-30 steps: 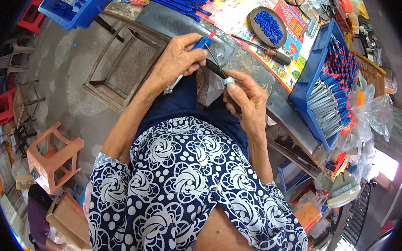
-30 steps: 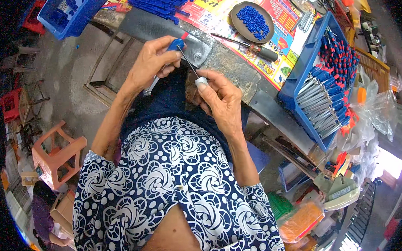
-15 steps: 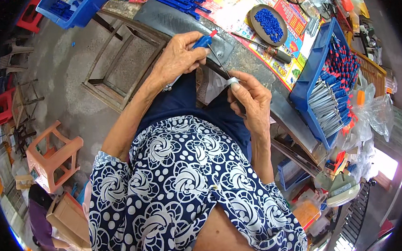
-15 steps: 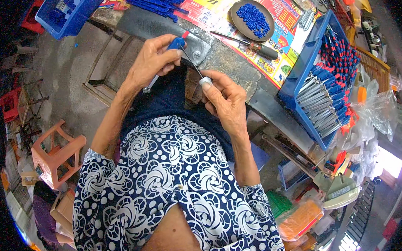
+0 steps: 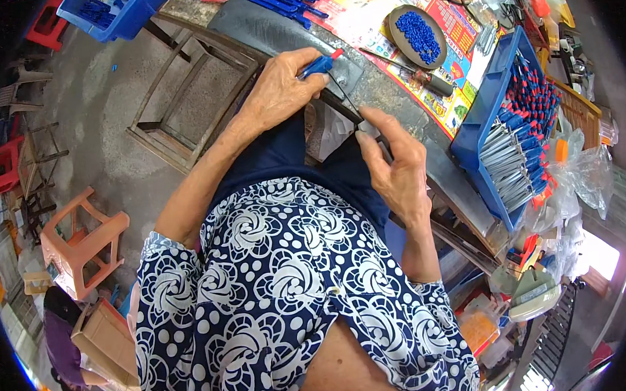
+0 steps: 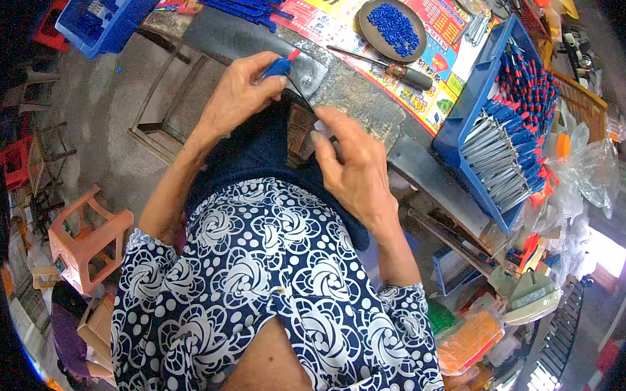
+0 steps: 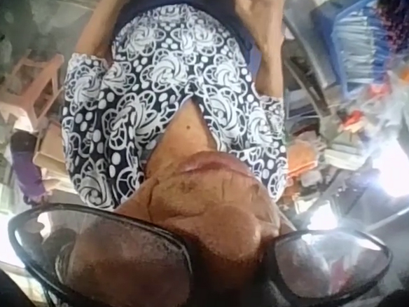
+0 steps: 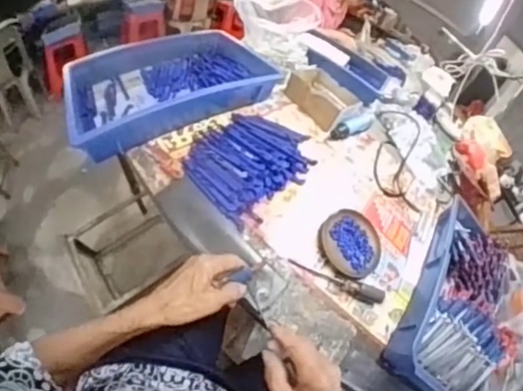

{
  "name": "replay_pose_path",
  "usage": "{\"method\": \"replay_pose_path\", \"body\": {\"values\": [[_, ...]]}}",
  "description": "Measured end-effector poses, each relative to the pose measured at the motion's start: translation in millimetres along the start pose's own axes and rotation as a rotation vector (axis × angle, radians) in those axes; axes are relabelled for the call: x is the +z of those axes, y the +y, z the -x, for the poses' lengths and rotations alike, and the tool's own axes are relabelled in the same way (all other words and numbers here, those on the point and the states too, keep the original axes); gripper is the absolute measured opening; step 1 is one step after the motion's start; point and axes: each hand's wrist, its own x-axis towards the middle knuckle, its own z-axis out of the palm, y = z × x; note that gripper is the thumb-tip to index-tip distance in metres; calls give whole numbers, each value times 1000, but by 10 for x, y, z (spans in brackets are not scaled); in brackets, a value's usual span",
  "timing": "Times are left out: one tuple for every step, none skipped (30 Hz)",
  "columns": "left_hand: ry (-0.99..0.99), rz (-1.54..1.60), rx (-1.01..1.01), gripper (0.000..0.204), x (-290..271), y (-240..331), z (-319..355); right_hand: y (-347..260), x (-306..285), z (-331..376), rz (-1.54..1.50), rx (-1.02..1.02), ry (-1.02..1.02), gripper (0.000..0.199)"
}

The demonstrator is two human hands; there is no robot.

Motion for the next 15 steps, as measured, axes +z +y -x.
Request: {"method": "replay_pose_path", "body": {"values": [[1,2,-1,17,5,-16,-7,-39,-23,-11,1,0,-2,28],[20,-54,37,17,9,-32,-12,-117,-67,-35,169,-19,-61,30],[39,-110,74,18,12,-46,-15,-161,-89,-51,337,-39,-120,32],[37,-108,73,18,15,-38,-17,-172,-97,-53,339,-37,-121,32],[39,-151,91,18,13,-25,-20,-179,-103,-55,423,-104,-117,33],[41,-194,108,19,13,-14,-21,-182,-107,-55,507,-172,-114,35],[39,-192,109,19,19,-7,-24,-175,-108,-56,509,-170,-115,35],[60,-194,125,20,28,0,-22,-163,-105,-56,540,-222,-117,36],[80,-197,140,20,37,11,-19,-150,-102,-54,571,-274,-120,37],[77,-196,140,20,38,42,-9,-125,-91,-49,571,-271,-120,37],[78,-210,121,21,37,91,5,-95,-83,-42,522,-243,-126,38],[77,-224,102,21,38,113,7,-77,-79,-37,474,-213,-133,39],[77,-223,99,21,45,92,11,-77,-77,-38,472,-212,-135,39],[109,-246,129,21,57,59,16,-81,-79,-40,438,-189,-144,40],[140,-268,159,22,63,38,21,-89,-82,-44,403,-166,-152,40]]}}
